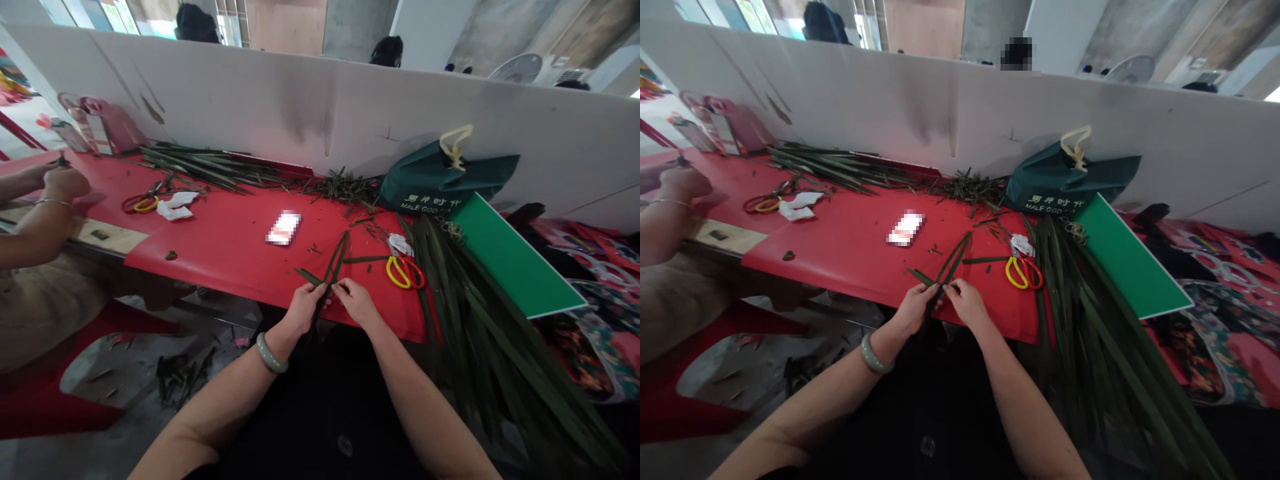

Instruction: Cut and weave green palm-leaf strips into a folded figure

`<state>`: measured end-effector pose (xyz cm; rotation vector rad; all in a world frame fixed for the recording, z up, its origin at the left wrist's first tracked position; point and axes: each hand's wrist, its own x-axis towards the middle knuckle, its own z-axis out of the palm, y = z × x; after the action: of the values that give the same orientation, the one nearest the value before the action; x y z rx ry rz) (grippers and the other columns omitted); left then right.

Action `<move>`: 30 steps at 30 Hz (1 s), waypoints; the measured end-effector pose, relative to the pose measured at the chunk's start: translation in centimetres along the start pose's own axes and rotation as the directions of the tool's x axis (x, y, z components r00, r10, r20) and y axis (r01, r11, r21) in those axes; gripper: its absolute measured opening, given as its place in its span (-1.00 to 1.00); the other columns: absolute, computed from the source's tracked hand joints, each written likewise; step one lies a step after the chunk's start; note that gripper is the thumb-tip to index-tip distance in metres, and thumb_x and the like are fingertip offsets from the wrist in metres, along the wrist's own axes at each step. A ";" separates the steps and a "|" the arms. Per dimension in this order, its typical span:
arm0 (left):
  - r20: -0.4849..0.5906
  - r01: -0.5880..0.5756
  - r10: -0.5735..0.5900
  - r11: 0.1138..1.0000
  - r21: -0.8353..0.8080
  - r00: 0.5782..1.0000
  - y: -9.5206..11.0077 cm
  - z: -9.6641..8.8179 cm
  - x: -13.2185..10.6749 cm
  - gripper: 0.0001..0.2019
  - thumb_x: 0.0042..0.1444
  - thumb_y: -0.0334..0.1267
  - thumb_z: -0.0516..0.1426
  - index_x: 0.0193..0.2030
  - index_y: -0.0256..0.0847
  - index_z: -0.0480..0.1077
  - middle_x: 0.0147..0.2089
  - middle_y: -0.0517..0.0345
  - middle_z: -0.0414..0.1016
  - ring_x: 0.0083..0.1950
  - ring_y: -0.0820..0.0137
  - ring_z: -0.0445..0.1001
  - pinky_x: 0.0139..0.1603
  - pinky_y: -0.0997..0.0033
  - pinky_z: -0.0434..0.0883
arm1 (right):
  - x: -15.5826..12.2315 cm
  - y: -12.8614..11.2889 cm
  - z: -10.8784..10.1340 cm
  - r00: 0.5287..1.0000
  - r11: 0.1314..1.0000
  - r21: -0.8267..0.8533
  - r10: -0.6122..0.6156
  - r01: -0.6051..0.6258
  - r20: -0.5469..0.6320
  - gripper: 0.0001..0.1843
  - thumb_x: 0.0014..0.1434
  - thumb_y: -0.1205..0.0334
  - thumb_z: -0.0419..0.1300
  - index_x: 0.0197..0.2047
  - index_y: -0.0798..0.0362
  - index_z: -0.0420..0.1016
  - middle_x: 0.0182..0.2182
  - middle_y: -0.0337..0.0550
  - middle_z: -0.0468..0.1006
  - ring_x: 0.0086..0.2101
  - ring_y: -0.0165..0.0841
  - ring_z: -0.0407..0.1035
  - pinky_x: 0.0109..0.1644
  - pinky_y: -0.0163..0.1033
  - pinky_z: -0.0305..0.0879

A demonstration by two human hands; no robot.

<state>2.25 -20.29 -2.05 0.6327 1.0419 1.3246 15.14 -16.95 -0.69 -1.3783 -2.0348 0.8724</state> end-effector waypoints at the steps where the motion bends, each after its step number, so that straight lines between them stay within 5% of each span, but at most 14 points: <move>1: -0.003 0.000 0.000 1.000 -0.005 1.000 -0.1 0.0 0.0 -0.74 -0.17 -0.16 0.18 -0.40 -0.34 0.39 -0.49 0.16 0.41 -0.58 0.59 0.31 -0.56 0.57 0.25 | 0.0 0.1 0.2 1.000 1.000 -0.004 0.012 -0.012 -0.002 -0.70 0.08 0.01 -0.05 -0.44 0.05 0.33 -0.56 -0.25 0.43 -0.52 -0.43 0.28 -0.44 -0.33 0.13; 7: -0.023 -0.014 0.014 1.000 0.000 1.000 -0.7 0.1 0.2 -0.73 -0.15 -0.12 0.16 -0.44 -0.34 0.35 -0.62 0.21 0.36 -0.59 0.55 0.32 -0.55 0.55 0.27 | 0.0 0.4 0.9 0.997 0.999 0.024 0.024 -0.023 -0.069 -0.72 0.00 0.00 0.06 -0.43 0.05 0.36 -0.50 -0.21 0.48 -0.45 -0.40 0.32 -0.39 -0.32 0.16; 30: -0.035 0.046 -0.048 0.998 -0.034 0.998 -0.2 0.3 -0.1 -0.72 -0.18 -0.16 0.19 -0.39 -0.36 0.37 -0.52 0.15 0.41 -0.59 0.55 0.36 -0.53 0.53 0.32 | 0.0 0.2 1.0 0.985 0.969 0.246 0.042 0.001 -0.168 -0.81 0.00 0.15 0.06 -0.36 0.07 0.38 -0.43 -0.19 0.49 -0.40 -0.39 0.36 -0.30 -0.31 0.23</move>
<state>2.58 -20.41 -2.06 0.5586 1.0555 1.3136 14.53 -17.11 -1.52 -1.2919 -1.7227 0.9442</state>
